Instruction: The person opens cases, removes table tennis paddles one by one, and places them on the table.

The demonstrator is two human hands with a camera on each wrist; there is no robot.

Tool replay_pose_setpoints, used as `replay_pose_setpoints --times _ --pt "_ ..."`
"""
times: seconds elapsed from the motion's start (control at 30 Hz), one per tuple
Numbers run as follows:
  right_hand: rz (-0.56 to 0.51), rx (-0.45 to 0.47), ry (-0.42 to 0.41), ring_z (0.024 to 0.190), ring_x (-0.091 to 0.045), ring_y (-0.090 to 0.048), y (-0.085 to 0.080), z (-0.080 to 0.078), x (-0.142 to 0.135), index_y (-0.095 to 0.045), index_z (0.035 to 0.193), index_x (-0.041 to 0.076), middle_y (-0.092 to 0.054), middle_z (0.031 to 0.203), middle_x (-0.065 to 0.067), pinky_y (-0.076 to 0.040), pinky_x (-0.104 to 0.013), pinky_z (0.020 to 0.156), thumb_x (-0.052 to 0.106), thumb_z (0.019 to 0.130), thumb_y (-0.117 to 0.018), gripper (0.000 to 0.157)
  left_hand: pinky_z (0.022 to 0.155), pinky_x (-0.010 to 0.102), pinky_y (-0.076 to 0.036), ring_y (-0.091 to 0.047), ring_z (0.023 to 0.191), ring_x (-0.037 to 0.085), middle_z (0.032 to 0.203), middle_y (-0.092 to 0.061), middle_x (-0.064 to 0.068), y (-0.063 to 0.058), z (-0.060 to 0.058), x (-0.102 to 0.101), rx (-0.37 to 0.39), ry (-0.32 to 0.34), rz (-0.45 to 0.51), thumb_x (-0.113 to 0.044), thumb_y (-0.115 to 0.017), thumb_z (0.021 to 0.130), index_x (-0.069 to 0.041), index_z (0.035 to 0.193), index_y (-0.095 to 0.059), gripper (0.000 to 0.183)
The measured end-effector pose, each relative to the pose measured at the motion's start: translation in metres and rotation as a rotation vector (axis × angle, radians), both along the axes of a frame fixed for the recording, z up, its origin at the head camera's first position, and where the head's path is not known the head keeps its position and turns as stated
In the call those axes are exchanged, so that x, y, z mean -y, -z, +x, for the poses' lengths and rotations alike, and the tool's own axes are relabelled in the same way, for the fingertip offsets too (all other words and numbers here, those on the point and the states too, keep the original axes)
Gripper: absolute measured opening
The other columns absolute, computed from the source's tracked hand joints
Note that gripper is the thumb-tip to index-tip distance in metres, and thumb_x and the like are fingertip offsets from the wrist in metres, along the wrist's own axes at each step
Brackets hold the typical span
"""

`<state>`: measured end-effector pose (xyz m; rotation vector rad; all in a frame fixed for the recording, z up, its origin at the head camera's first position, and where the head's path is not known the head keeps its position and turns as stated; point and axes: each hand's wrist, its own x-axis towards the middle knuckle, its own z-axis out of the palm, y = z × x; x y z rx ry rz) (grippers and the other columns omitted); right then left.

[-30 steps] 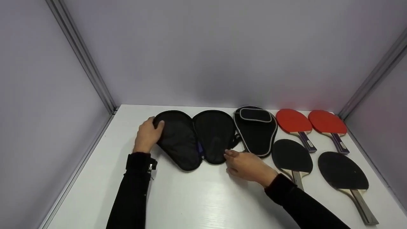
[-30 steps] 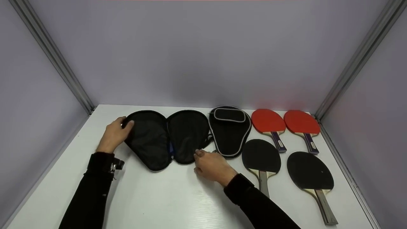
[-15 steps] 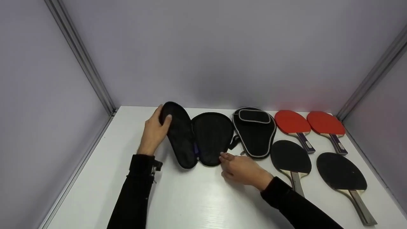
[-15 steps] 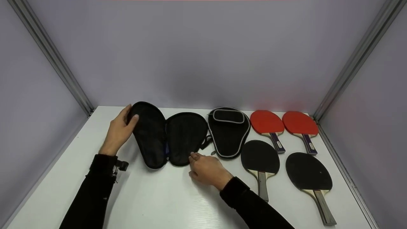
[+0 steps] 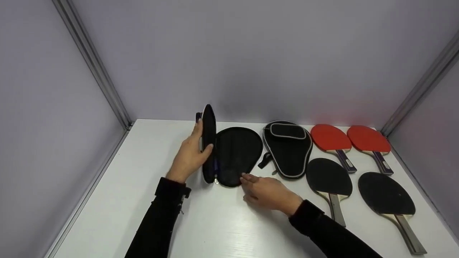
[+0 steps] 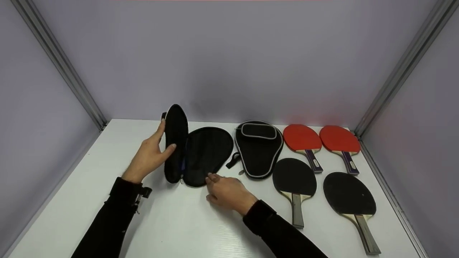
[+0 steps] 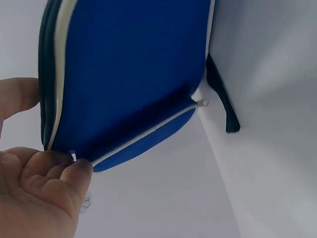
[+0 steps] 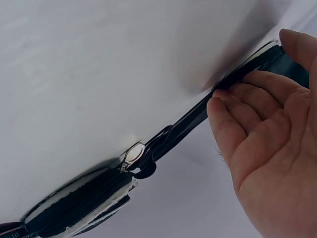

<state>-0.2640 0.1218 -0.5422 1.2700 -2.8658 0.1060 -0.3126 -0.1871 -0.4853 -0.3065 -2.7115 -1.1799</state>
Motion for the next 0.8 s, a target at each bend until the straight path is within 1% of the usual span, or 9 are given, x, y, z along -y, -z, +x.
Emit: replay_pose_setpoints --times 0.17,0.27,0.37,0.47,0.6,0.7,0.8 --pt "0.002 0.017 0.015 0.14 -0.037 -0.079 0.001 -0.001 0.006 -0.066 0.165 0.002 -0.065 0.173 -0.017 -0.072 -0.052 0.098 0.037 0.116 -0.074 0.061 0.148 0.054 -0.033 -0.037 0.179 0.04 0.194 -0.025 0.02 0.006 0.008 -0.017 0.003 0.046 -0.041 -0.019 -0.07 0.116 -0.011 0.189 -0.013 0.092" --pt "0.001 0.013 0.013 0.137 -0.038 -0.08 0.002 -0.002 0.008 -0.066 0.165 0.002 -0.065 0.173 -0.017 -0.073 -0.051 0.094 0.036 0.115 -0.075 0.061 0.146 0.053 -0.039 -0.043 0.176 0.039 0.192 -0.031 0.022 0.01 0.013 -0.027 -0.013 0.073 -0.073 -0.014 -0.068 0.117 -0.005 0.188 -0.019 0.087" --pt "-0.002 0.009 0.009 0.139 -0.037 -0.08 0.002 -0.005 0.01 -0.066 0.165 0.002 -0.065 0.173 -0.017 -0.074 -0.05 0.092 0.036 0.115 -0.075 0.061 0.14 0.054 -0.048 -0.051 0.17 0.041 0.187 -0.039 0.026 0.014 0.018 -0.038 -0.028 0.073 -0.109 -0.011 -0.065 0.118 0.001 0.185 -0.025 0.079" --pt "-0.011 0.022 0.007 0.142 -0.037 -0.078 0.001 -0.008 0.011 -0.066 0.165 0.003 -0.065 0.173 -0.017 -0.074 -0.051 0.094 0.035 0.115 -0.075 0.06 0.13 0.056 -0.058 -0.063 0.16 0.044 0.181 -0.047 0.03 0.017 0.021 -0.048 -0.023 0.039 -0.162 -0.013 -0.063 0.119 0.006 0.182 -0.031 0.072" --pt "-0.015 0.035 0.0 0.139 -0.039 -0.079 0.001 -0.014 0.011 -0.066 0.165 0.004 -0.065 0.173 -0.017 -0.073 -0.053 0.093 0.036 0.115 -0.074 0.06 0.11 0.058 -0.07 -0.08 0.135 0.049 0.17 -0.061 0.033 0.022 0.021 -0.061 -0.014 -0.024 -0.241 -0.018 -0.062 0.121 0.012 0.175 -0.043 0.065" --pt "-0.019 0.034 -0.012 0.133 -0.04 -0.081 0.001 -0.017 0.011 -0.067 0.165 0.005 -0.066 0.173 -0.017 -0.073 -0.053 0.091 0.037 0.115 -0.074 0.059 0.095 0.059 -0.074 -0.086 0.118 0.051 0.161 -0.069 0.034 0.025 0.021 -0.068 -0.029 -0.072 -0.293 -0.021 -0.062 0.121 0.014 0.168 -0.052 0.06" --pt "-0.036 0.043 -0.026 0.13 -0.042 -0.082 0.001 -0.02 0.009 -0.067 0.164 0.004 -0.066 0.172 -0.018 -0.073 -0.053 0.094 0.036 0.115 -0.074 0.059 0.088 0.061 -0.075 -0.087 0.11 0.053 0.156 -0.073 0.033 0.029 0.021 -0.074 -0.05 -0.117 -0.335 -0.022 -0.064 0.121 0.016 0.162 -0.059 0.056"
